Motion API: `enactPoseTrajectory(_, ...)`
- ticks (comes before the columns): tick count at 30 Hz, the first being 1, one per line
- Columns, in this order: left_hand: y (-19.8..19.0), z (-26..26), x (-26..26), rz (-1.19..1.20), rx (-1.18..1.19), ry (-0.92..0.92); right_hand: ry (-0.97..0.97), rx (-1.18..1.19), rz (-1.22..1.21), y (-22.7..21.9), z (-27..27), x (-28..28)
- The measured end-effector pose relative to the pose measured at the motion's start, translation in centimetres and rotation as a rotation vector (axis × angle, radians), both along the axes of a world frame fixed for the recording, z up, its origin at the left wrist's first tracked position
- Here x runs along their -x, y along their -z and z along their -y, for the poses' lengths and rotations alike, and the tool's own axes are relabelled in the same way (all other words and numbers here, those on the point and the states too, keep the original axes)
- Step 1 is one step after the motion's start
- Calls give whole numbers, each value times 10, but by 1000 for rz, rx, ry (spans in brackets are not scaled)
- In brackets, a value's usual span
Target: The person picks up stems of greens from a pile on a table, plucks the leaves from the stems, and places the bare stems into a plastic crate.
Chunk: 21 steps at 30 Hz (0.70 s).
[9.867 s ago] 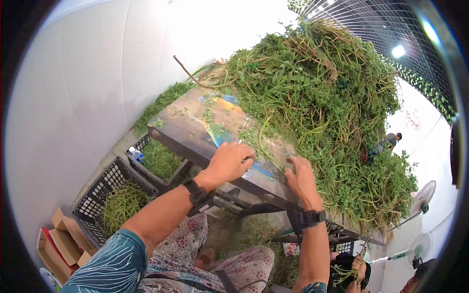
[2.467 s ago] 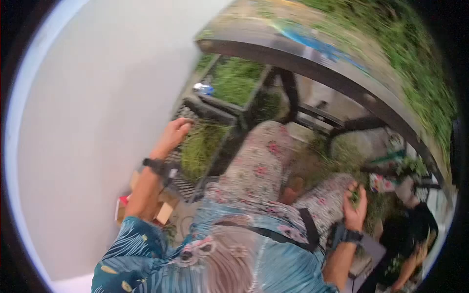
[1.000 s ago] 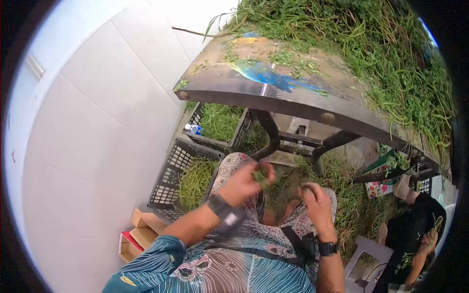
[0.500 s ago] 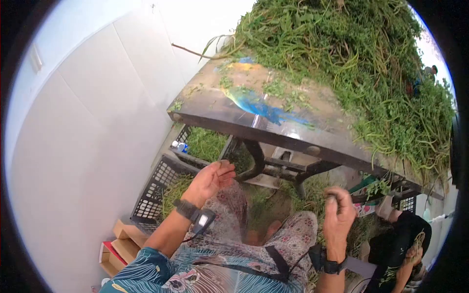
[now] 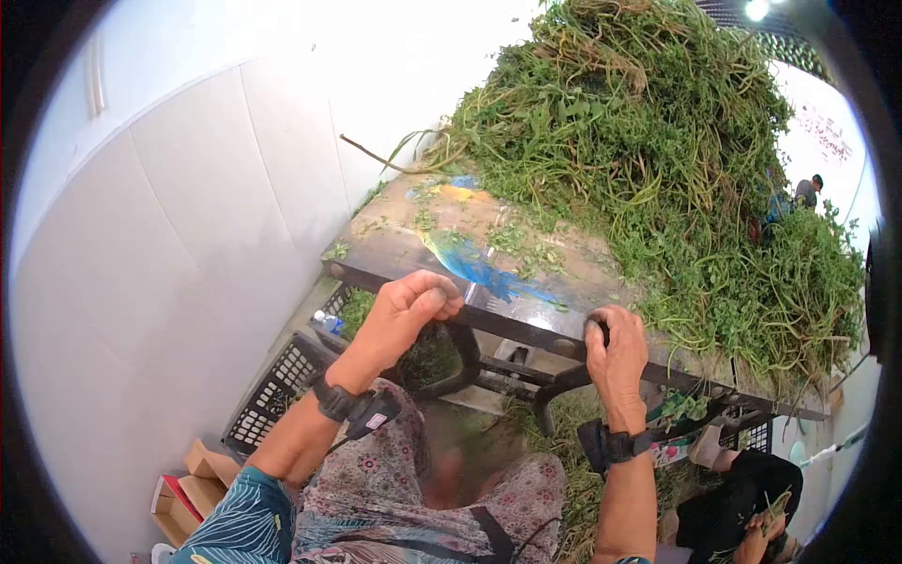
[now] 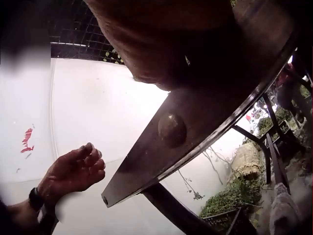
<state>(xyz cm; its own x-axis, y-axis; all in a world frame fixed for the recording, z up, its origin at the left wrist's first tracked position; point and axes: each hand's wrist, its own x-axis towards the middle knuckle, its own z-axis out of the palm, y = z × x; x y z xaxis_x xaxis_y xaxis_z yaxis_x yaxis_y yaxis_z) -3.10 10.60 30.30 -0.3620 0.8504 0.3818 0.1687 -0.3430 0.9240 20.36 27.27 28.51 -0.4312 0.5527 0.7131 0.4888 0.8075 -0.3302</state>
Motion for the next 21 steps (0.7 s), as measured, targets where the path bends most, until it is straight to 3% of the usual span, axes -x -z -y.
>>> enactPoseTrajectory(4, -9, -19, 2, -379, -31, -130, -11, 50, 59, -6, -2, 0)
enactPoseTrajectory(8, -17, -46, -2, -399, 114, -103, 15, 38, 80, -3, -3, 0)
enactPoseTrajectory(11, 16, -74, 2, -699, -130, -230, 12, 36, 62, -5, -2, 3)
enactPoseTrajectory(15, 10, -75, -1, -829, -128, -268, -25, 80, 100, -9, -1, 0)
enactPoseTrajectory(18, 2, -82, 5, -775, 29, -244, -100, 147, 134, -15, -6, -5)
enactPoseTrajectory(21, -6, -90, 5, -575, 134, -137, -191, 419, 179, -32, -12, -14)
